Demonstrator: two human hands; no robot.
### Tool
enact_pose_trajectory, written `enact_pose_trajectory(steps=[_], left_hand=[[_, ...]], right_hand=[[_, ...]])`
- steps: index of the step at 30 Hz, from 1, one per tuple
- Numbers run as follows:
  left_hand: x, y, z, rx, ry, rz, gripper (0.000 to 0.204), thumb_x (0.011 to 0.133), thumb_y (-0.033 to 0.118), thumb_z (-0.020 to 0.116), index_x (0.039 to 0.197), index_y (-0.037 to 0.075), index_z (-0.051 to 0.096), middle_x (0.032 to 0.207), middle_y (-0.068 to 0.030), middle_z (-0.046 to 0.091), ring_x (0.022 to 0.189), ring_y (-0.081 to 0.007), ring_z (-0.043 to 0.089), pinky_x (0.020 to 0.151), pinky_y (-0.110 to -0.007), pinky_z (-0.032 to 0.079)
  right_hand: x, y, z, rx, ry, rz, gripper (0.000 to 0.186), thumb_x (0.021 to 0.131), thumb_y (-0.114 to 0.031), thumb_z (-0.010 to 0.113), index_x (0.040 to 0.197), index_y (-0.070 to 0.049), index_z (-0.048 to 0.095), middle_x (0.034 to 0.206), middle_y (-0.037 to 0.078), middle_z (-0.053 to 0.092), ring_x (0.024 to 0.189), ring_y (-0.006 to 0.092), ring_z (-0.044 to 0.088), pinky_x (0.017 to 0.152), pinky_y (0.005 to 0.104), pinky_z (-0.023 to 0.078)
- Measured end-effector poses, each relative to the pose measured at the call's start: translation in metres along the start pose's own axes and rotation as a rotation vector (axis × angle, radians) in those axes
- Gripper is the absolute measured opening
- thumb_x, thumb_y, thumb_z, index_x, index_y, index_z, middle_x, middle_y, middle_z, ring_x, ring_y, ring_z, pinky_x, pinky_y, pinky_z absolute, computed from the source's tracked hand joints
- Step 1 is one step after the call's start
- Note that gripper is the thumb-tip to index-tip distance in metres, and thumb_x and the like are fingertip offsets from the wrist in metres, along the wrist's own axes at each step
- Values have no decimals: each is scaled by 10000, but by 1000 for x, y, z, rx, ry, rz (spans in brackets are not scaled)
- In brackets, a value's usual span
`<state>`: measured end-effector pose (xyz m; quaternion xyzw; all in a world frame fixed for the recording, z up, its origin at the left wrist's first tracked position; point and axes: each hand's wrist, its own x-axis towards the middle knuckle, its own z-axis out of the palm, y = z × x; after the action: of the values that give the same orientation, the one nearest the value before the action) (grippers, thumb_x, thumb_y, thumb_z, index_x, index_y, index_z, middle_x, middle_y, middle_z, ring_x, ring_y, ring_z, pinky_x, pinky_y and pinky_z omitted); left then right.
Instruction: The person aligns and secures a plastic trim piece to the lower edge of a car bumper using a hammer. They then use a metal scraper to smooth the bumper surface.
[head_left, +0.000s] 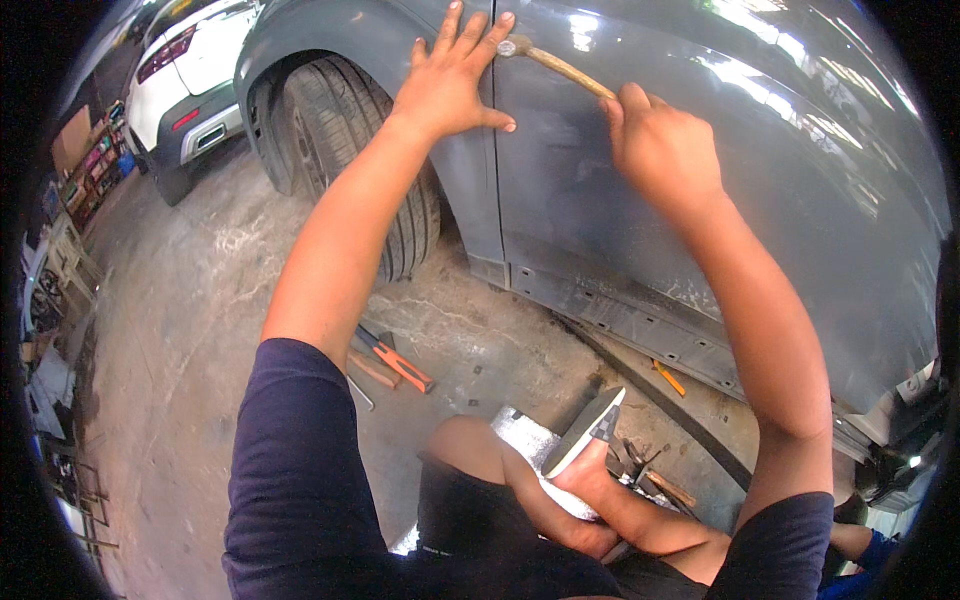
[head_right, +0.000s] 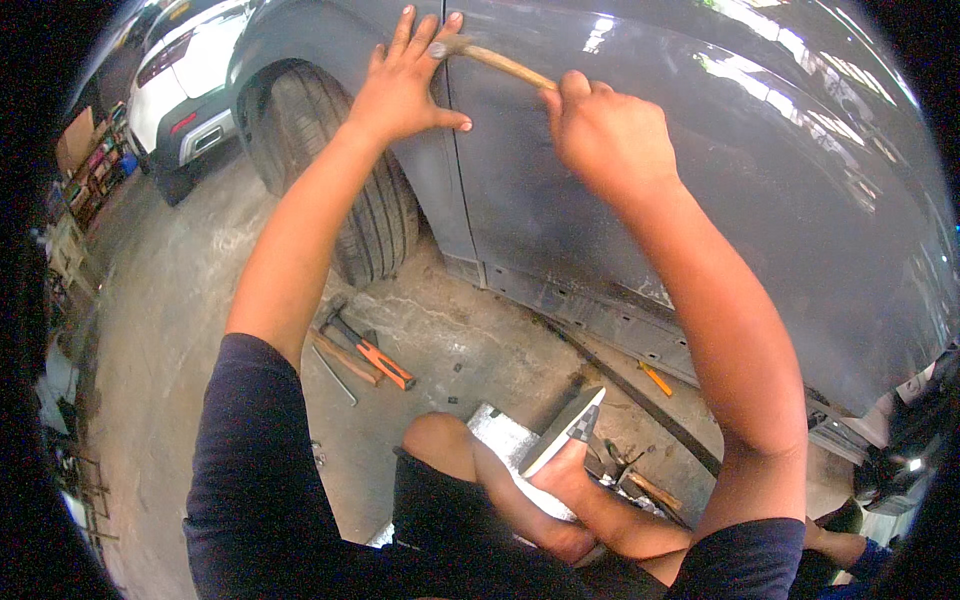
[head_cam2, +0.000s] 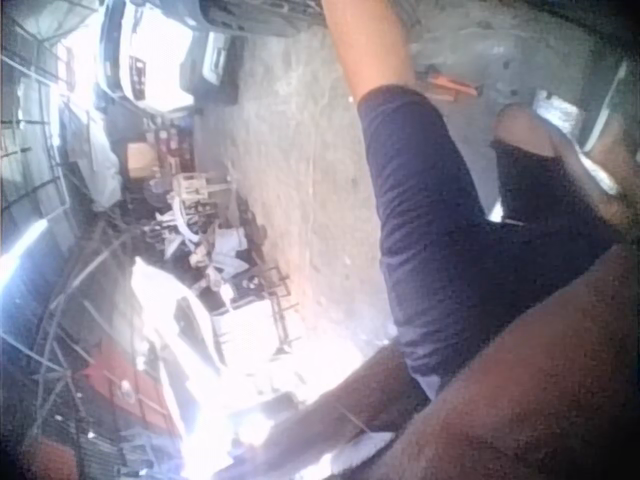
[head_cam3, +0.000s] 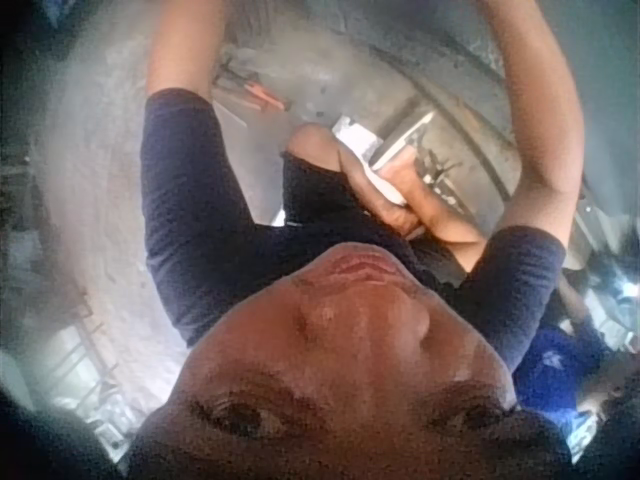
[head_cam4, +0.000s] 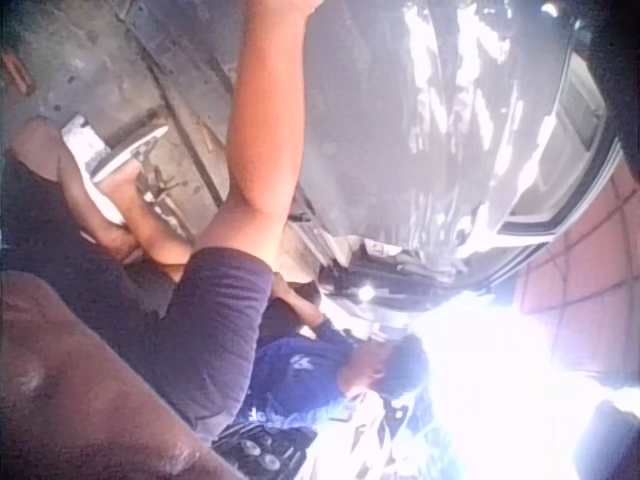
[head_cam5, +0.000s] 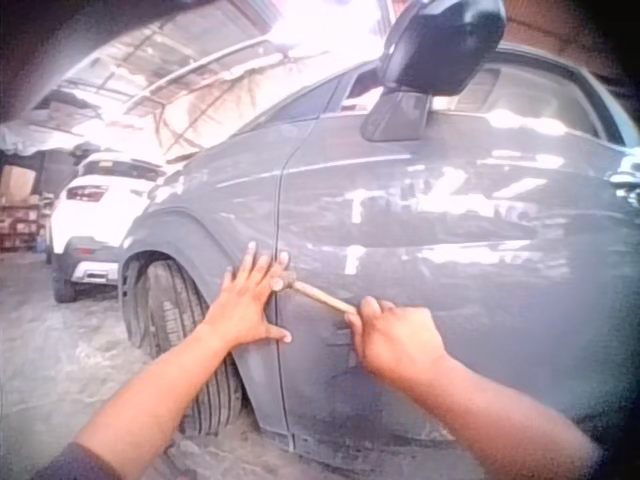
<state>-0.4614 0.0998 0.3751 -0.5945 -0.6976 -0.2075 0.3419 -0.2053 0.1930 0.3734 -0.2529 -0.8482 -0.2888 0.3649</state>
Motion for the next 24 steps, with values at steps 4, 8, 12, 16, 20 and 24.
enact_pose_trajectory(steps=[4,8,12,16,20,24], left_hand=[[-4,-5,5,17,14,11,1388,623,562,945,1708,150,183,1723,-193,256,1633,-431,88,1245,-697,248],[3,-3,11,42,26,30,1357,625,569,942,1695,148,221,1727,-183,254,1635,-428,82,1239,-697,262],[3,-6,18,48,38,31,1362,616,578,943,1679,86,247,1725,-177,260,1635,-425,81,1240,-695,266],[4,-12,22,88,37,27,1380,611,576,946,1685,87,231,1725,-178,265,1636,-420,81,1245,-690,263],[5,1,16,42,19,35,1408,609,573,948,1699,106,190,1733,-185,251,1639,-414,77,1252,-683,257],[5,-12,25,50,63,21,1424,608,568,951,1706,111,167,1730,-200,255,1636,-421,86,1256,-665,261]], right_hand=[[12,-6,-2,-5,-25,3,430,1102,-416,490,991,-39,664,870,210,756,772,426,752,675,548,601],[24,11,8,-48,8,-39,442,1101,-426,486,984,-38,661,844,219,751,774,433,749,681,562,596],[26,1,0,-9,38,-24,426,1122,-430,442,1057,-71,661,844,236,736,790,465,720,724,578,575],[32,-4,-8,-45,-22,24,449,1125,-445,424,1063,-71,663,858,244,738,824,468,719,743,572,575],[26,10,0,-112,-66,40,472,1127,-464,402,1070,-72,657,871,245,739,854,471,717,768,575,571],[18,14,-7,-55,-70,129,511,1127,-499,375,1089,-74,656,887,238,741,871,475,714,790,586,565]])
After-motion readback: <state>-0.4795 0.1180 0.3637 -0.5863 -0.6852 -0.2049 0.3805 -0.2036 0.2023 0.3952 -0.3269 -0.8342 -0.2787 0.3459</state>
